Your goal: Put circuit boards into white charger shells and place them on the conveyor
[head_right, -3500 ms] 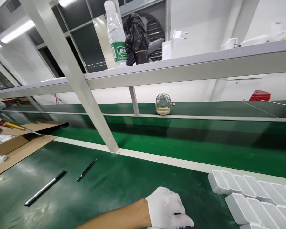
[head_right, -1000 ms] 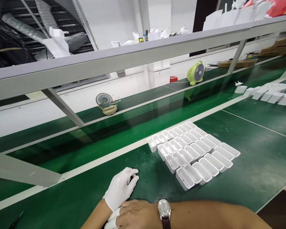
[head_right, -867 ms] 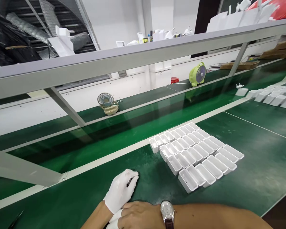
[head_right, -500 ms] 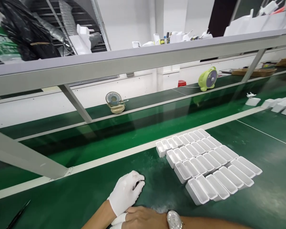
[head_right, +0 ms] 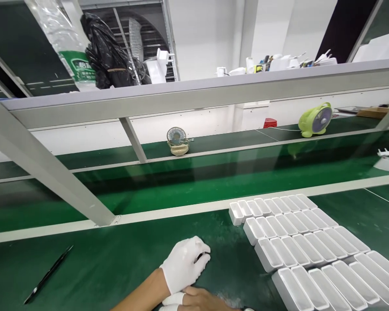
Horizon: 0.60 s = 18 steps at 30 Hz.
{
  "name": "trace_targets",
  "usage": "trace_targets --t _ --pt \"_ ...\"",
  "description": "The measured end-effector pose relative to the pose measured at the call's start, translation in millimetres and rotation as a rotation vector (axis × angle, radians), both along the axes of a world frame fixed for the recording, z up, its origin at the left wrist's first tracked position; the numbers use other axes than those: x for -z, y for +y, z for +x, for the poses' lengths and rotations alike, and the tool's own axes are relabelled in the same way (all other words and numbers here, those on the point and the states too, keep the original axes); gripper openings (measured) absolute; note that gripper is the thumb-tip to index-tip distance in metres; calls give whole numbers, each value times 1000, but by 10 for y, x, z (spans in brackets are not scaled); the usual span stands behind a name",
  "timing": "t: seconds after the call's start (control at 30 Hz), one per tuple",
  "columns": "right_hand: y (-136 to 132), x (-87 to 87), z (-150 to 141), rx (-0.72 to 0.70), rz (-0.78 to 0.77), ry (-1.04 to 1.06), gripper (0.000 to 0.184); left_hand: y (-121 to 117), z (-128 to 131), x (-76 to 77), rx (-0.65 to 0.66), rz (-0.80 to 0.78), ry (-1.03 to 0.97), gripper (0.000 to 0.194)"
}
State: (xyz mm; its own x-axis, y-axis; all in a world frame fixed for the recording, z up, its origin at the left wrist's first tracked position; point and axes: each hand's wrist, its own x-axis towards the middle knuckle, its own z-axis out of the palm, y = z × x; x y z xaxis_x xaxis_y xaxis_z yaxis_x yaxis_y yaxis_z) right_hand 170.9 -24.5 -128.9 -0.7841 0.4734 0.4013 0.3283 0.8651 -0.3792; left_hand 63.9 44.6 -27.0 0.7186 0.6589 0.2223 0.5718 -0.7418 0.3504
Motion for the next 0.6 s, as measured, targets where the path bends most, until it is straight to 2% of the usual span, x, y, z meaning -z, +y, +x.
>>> trace_targets --t 0.2,0.43,0.53,0.6 --pt "14 -351 109 -84 -14 9 35 13 4 -25 -26 -53 33 20" --pt "2 -740 181 -92 3 25 37 44 0 -21 -61 -108 26 20" --pt "-22 -712 195 -116 60 6 39 42 -5 -25 -69 -124 21 20" --pt "-32 -533 161 -106 126 12 38 38 -12 -32 -70 -135 13 20"
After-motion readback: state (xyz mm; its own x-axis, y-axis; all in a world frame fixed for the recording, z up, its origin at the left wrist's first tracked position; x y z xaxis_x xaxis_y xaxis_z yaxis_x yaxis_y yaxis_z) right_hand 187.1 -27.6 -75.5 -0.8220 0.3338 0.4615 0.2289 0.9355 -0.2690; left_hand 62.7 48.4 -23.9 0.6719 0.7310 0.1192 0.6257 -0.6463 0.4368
